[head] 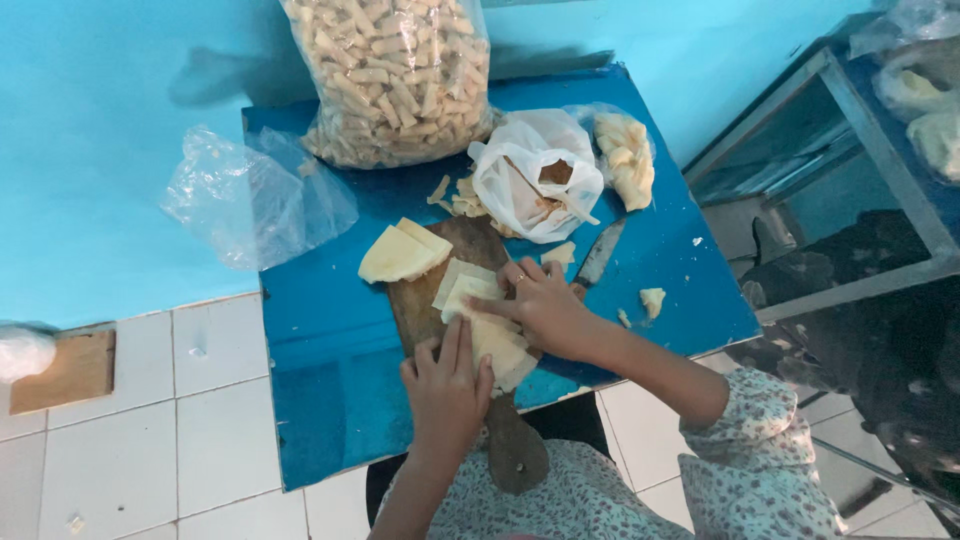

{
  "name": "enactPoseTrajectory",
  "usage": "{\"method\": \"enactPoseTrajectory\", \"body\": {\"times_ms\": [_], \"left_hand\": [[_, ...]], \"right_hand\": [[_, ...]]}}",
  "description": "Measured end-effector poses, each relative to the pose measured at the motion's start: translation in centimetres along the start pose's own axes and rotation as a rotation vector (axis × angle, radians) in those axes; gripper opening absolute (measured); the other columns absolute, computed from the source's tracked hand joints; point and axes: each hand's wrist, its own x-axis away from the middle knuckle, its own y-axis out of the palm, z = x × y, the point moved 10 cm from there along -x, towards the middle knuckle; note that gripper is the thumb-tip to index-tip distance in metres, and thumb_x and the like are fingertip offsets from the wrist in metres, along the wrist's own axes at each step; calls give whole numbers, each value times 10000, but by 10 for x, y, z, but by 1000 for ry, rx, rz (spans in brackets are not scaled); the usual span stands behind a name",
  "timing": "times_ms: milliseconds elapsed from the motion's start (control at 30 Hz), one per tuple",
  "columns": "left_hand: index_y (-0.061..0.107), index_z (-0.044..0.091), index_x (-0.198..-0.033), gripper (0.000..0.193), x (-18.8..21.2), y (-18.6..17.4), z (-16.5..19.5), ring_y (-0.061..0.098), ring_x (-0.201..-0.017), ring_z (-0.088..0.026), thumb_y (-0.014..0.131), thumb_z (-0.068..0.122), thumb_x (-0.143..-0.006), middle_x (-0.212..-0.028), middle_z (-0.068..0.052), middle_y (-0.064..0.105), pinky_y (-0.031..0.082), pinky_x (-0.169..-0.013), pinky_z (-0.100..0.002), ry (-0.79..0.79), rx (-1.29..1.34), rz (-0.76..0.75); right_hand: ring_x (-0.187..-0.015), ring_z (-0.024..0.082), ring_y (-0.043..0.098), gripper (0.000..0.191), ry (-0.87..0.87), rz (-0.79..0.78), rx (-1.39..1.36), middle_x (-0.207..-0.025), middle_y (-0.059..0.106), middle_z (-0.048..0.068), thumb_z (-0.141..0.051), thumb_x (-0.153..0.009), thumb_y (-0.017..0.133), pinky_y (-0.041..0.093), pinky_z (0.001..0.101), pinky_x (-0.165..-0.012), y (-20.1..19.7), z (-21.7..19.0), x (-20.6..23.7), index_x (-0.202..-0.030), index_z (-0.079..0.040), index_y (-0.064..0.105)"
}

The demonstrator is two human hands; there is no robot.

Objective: The person takes thin square dough sheets from a cutting board, spoons brown filling onto each sheet, folds the sheet around the filling by hand, and places the folded pieces into a white plastic bag on the table. A knife and a large bag of dough pieces sit on the blue work table.

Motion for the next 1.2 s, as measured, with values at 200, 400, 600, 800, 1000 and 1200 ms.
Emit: {"method": "enactPoseTrajectory", "body": {"times_ms": [200, 400, 600, 800, 1000, 1200], "left_hand": [[609, 2, -1372, 548, 0, 1, -2, 536, -1075, -306, 640, 299, -912, -1449, -89, 577, 396, -887, -475, -12, 5, -16], [607, -1, -1372, 542, 1, -1, -1, 536, -1084, -304, 637, 296, -920, -1450, -91, 576, 395, -898, -473, -4, 4, 8], [608, 7, -1376, 540, 2, 3, -3, 534, -1082, -301, 635, 298, -922, -1454, -88, 571, 392, -891, -475, -6, -11, -4], [599, 4, -1380, 534, 2, 3, -3, 530, -1082, -305, 624, 297, -935, -1468, -88, 565, 391, -889, -479, 1, -13, -14], [591, 2, -1393, 542, 1, 1, -2, 529, -1094, -302, 620, 293, -936, -1467, -93, 563, 393, -914, -475, -6, 10, -3], [596, 3, -1387, 538, 1, 1, -1, 532, -1085, -302, 623, 296, -936, -1456, -96, 572, 388, -898, -467, 0, -9, -1]], "right_hand": [[-1076, 296, 497, 696, 39, 40, 50, -1123, 530, 74, -29, -669, 714, 331, 467, -780, -12, 19, 1, -1272, -377, 723], [-1107, 308, 497, 708, 36, 161, -123, -1126, 518, 85, 16, -649, 677, 347, 446, -842, -26, 24, 0, -1288, -282, 740], [-1049, 304, 485, 711, 54, 32, -354, -1030, 507, 98, 80, -633, 629, 377, 439, -901, 2, 29, -7, -1228, -270, 797], [-1111, 273, 512, 652, 45, 183, -661, -1083, 511, 79, 136, -661, 523, 405, 364, -999, 4, 61, -13, -1126, -216, 813], [-1065, 273, 491, 667, 15, 148, -695, -1045, 484, 75, 131, -699, 552, 383, 368, -999, 5, 46, -22, -1226, -207, 781], [-1040, 281, 484, 687, 19, 106, -553, -1000, 490, 80, 115, -625, 545, 374, 394, -978, 9, 49, -26, -1156, -223, 820]]}}
